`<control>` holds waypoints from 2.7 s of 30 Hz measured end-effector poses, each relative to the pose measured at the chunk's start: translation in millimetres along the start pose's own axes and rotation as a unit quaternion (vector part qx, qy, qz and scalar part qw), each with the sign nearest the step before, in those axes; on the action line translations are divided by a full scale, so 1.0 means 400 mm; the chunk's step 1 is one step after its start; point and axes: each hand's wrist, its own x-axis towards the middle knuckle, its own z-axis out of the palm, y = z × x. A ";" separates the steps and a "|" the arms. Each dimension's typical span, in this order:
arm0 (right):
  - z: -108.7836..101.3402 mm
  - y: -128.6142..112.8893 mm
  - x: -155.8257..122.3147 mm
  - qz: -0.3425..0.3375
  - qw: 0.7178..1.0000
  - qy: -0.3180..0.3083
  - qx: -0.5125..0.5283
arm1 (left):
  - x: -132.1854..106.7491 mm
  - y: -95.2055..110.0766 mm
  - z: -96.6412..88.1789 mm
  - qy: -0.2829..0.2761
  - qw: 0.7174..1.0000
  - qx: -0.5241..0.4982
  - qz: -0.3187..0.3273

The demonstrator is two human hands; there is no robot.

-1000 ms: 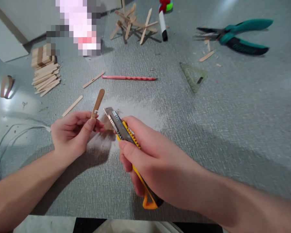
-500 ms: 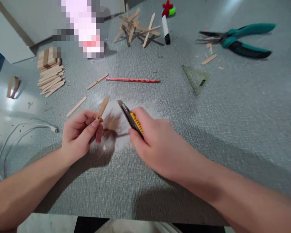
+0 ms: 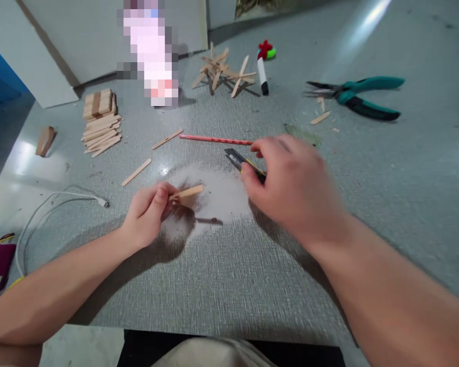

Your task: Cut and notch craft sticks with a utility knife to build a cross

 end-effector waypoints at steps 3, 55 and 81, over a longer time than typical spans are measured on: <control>-0.006 -0.050 -0.010 -0.073 0.994 -0.024 0.072 | -0.005 0.005 -0.001 -0.037 0.999 0.013 0.019; 0.074 -0.066 -0.022 -0.133 0.959 -0.081 0.236 | -0.025 -0.083 0.001 -0.013 0.950 0.307 0.050; 0.131 0.017 0.017 0.128 0.905 -0.015 0.406 | 0.030 0.033 -0.039 0.194 0.918 0.334 0.093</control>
